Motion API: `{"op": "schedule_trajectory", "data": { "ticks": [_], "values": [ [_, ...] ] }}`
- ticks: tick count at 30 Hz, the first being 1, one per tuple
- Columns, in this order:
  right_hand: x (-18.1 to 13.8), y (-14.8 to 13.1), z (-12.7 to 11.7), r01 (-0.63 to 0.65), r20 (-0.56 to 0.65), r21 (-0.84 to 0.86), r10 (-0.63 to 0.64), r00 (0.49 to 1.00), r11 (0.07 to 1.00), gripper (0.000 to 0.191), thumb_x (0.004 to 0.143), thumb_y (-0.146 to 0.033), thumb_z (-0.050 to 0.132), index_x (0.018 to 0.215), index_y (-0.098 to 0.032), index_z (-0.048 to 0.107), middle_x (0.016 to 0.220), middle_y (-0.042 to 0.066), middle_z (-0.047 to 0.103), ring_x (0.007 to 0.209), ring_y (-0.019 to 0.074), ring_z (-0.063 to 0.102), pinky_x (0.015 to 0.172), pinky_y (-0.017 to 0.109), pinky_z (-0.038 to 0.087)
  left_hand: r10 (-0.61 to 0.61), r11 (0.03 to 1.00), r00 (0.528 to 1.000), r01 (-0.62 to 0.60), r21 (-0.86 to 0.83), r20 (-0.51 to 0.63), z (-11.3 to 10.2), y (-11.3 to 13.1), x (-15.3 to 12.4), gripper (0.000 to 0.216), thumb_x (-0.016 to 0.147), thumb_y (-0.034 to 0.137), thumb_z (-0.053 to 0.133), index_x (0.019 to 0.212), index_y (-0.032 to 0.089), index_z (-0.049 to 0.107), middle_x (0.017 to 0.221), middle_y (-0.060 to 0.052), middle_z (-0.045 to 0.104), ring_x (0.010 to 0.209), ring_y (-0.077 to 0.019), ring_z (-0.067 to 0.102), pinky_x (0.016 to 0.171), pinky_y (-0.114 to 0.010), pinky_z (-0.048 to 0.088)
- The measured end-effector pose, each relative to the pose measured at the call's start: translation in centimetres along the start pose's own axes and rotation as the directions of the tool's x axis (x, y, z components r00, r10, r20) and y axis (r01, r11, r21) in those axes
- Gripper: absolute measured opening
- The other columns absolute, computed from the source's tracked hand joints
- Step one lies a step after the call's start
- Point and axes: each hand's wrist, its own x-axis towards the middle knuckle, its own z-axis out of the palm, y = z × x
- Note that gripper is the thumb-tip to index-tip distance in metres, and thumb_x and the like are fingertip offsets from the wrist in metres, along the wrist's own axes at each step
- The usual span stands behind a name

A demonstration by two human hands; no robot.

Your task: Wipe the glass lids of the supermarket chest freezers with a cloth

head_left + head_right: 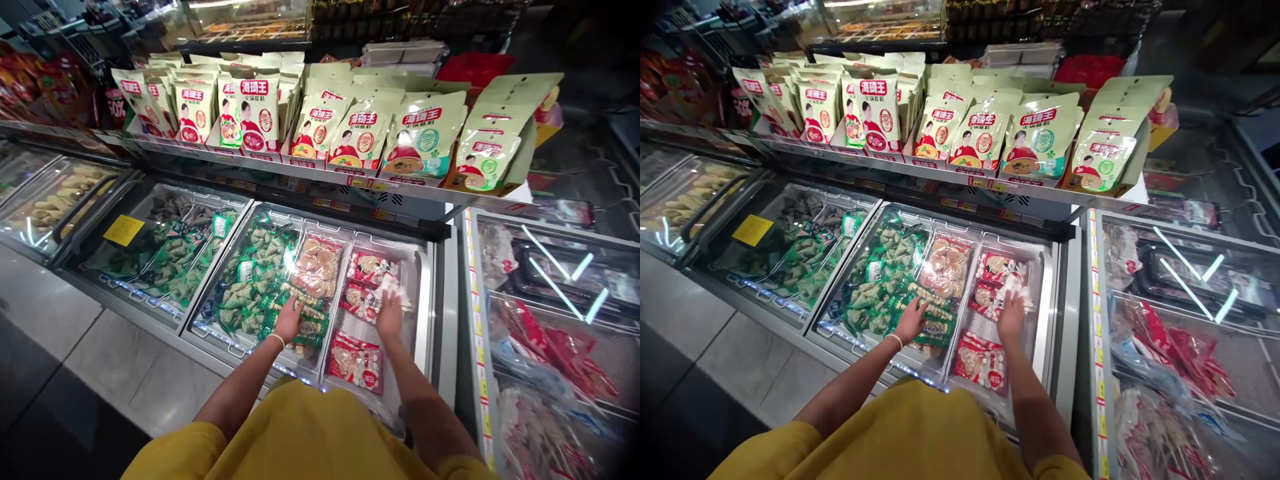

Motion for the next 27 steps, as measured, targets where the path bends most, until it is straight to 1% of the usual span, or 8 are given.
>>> {"op": "schedule_trajectory", "data": {
  "ticks": [4,7,12,15,17,21,24,27],
  "values": [
    [-1.5,-5.2,2.5,0.364,0.118,0.059,-0.369,0.922,0.929,0.076,0.080,0.007,0.028,0.148,-0.023,0.044,0.158,0.004,0.035,0.149,0.0195,0.019,0.120,0.043,0.025,0.060,0.998,0.997,-0.060,-0.002,-0.040,-0.4,0.9,2.7,0.061,0.084,0.015,0.057,0.143,0.022,0.046,0.157,-0.013,0.033,0.147,-0.0296,0.026,0.118,-0.050,0.028],
    [-0.7,-4.3,2.4,0.550,0.161,0.136,-0.566,0.808,0.824,0.081,0.078,0.007,0.032,0.145,-0.035,0.046,0.157,-0.004,0.037,0.147,0.0153,0.025,0.119,0.041,0.027,0.083,0.996,0.994,-0.084,-0.005,-0.064,-0.5,1.4,4.1,0.064,0.082,0.013,0.058,0.144,0.023,0.045,0.156,-0.013,0.032,0.147,-0.0296,0.026,0.118,-0.048,0.028],
    [3.8,1.5,-0.2,0.206,0.003,0.055,-0.206,0.978,0.977,0.084,0.075,0.006,0.032,0.150,-0.028,0.039,0.159,0.001,0.033,0.149,0.0186,0.021,0.117,0.043,0.032,0.097,0.995,0.992,-0.096,0.011,-0.081,-0.4,1.8,5.7,0.068,0.082,0.012,0.055,0.147,0.028,0.040,0.157,-0.010,0.031,0.147,-0.0288,0.025,0.117,-0.047,0.028],
    [4.7,-0.3,0.0,-0.001,-0.112,0.038,0.006,0.994,0.999,0.075,0.079,0.004,0.030,0.148,-0.021,0.044,0.157,0.006,0.038,0.149,0.0207,0.020,0.117,0.042,0.032,0.097,0.995,0.991,-0.094,0.032,-0.094,0.0,2.4,6.4,0.066,0.083,0.013,0.055,0.146,0.025,0.041,0.156,-0.012,0.032,0.147,-0.0307,0.025,0.117,-0.051,0.027],
    [3.9,-3.5,1.3,0.028,-0.119,0.035,-0.023,0.993,0.999,0.073,0.079,0.004,0.029,0.146,-0.019,0.047,0.155,0.007,0.041,0.148,0.0213,0.022,0.118,0.043,0.029,0.091,0.995,0.990,-0.087,0.043,-0.103,0.4,3.0,7.0,0.063,0.083,0.014,0.054,0.145,0.023,0.043,0.156,-0.014,0.032,0.146,-0.0323,0.025,0.117,-0.054,0.026],
    [2.5,-7.3,3.3,0.394,-0.005,0.084,-0.395,0.919,0.915,0.075,0.078,0.005,0.036,0.146,-0.027,0.047,0.156,0.001,0.039,0.147,0.0192,0.025,0.119,0.043,0.027,0.110,0.993,0.987,-0.104,0.062,-0.116,0.7,3.9,8.3,0.061,0.084,0.015,0.053,0.144,0.022,0.044,0.155,-0.015,0.033,0.146,-0.0325,0.026,0.115,-0.054,0.027],
    [4.4,-4.7,2.3,0.518,0.064,0.097,-0.524,0.849,0.850,0.079,0.076,0.006,0.040,0.146,-0.029,0.046,0.157,0.000,0.037,0.147,0.0195,0.025,0.119,0.044,0.027,0.117,0.991,0.988,-0.109,0.083,-0.103,0.3,4.0,9.2,0.060,0.084,0.016,0.053,0.143,0.022,0.045,0.156,-0.015,0.032,0.146,-0.0325,0.027,0.115,-0.054,0.028],
    [8.6,-0.1,0.0,0.331,0.026,0.068,-0.333,0.943,0.941,0.081,0.075,0.005,0.039,0.147,-0.029,0.044,0.159,0.000,0.034,0.148,0.0208,0.023,0.119,0.046,0.027,0.105,0.991,0.990,-0.096,0.096,-0.094,0.0,3.9,9.6,0.061,0.085,0.017,0.054,0.144,0.025,0.043,0.157,-0.013,0.033,0.146,-0.0330,0.027,0.115,-0.056,0.029]
  ]
}}
